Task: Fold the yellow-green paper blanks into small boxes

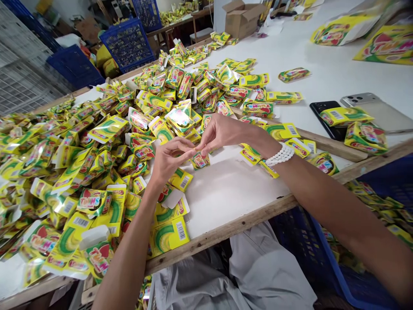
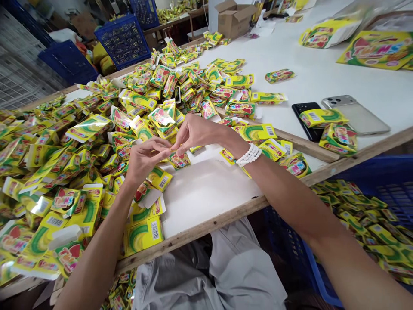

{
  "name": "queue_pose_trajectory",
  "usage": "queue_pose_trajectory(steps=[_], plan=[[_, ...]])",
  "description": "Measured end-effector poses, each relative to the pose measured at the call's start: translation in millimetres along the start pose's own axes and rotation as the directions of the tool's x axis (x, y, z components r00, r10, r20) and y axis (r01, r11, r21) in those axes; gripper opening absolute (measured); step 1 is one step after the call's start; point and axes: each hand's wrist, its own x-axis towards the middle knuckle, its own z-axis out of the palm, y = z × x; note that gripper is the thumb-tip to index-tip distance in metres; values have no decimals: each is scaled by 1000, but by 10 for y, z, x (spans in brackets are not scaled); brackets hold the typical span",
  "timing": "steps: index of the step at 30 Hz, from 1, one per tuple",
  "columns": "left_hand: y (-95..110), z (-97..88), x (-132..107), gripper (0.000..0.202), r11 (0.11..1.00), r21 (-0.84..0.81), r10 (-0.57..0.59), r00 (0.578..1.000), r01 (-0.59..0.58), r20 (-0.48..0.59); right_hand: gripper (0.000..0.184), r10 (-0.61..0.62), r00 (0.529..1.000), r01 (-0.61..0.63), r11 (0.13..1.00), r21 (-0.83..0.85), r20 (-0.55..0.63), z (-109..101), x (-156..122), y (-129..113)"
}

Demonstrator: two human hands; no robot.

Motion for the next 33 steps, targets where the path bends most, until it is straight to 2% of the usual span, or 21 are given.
queue_pose_trajectory(steps=[3,8,16,20,24,29,33], plan=[[-27,-62,17,29,998,-25,56,995,-54,78,20,-52,997,56,997,-58,63,23,7,20],[-36,-148,35,19,999,-8,38,994,-37,103,13,-175,983,169,982,-83,-63,119,34,37],[-15,-88,7,18,995,88,54,998,-55,9,5,-199,978,184,963,-196,-61,204,45,14],[-61,-100,16,26,993,118,34,999,-30,-30,15,-257,954,208,937,-281,-152,276,77,61],[-99,-89,10,38,994,99,-27,997,35,-77,15,-227,948,186,964,-192,-223,292,98,130],[-44,-71,5,28,983,174,73,993,-56,-90,14,-217,958,196,973,-122,-190,263,86,110],[-32,-114,27,29,989,137,68,997,-62,-35,20,-210,965,192,973,-127,-155,279,63,34]])
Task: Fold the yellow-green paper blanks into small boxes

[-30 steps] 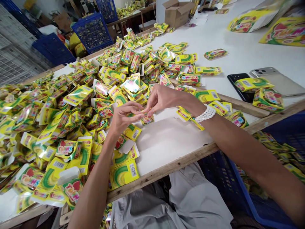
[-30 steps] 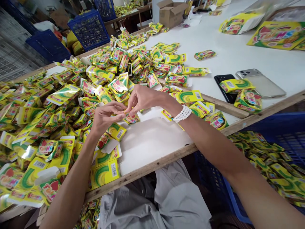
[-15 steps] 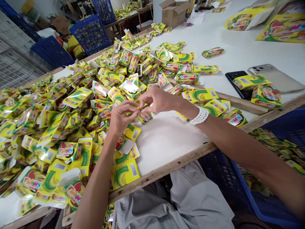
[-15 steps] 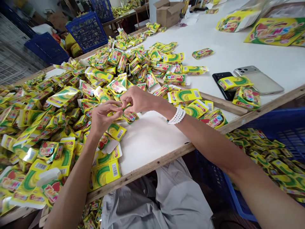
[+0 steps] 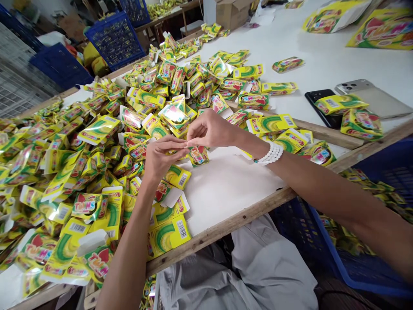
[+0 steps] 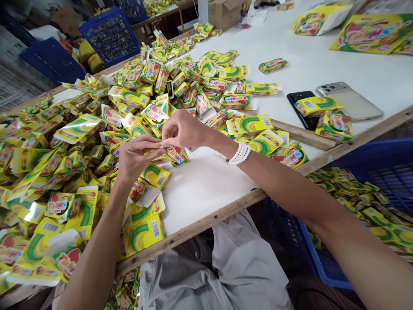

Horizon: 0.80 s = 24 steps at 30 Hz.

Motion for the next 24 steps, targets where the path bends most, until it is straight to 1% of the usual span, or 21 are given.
queue_pose_trajectory(steps=[3,5,7,9,11,13,14,16,20,24], plan=[[-14,-23,14,31,1000,-24,12,999,-11,35,18,-20,999,22,998,-60,41,-8,-10,-60],[-15,-22,13,31,999,-30,23,999,-22,42,19,-47,997,52,996,-75,66,-17,-16,-90],[-11,-6,1,31,999,-50,2,999,0,33,21,-78,994,85,992,-95,76,-17,-18,-100],[-9,23,-20,32,993,-86,-78,997,79,11,22,-87,995,93,986,-136,50,-1,-17,-85],[-13,58,-41,37,977,-119,-179,984,177,-3,25,-66,998,64,981,-184,-5,30,-15,-53],[-19,92,-53,41,963,-137,-237,971,232,-20,28,-43,997,26,974,-227,-69,68,-14,-26],[-22,106,-54,42,962,-143,-241,970,235,-28,29,-40,995,17,969,-246,-90,85,-14,-23],[-29,121,-46,41,966,-155,-216,976,208,-36,27,-45,994,16,960,-280,-96,110,-17,-42],[-53,99,-17,41,973,-163,-164,987,162,1,28,-27,999,10,933,-360,-42,113,-28,-135],[-71,81,-13,45,974,-141,-171,984,176,47,29,-15,1000,5,922,-388,-20,88,-34,-168]])
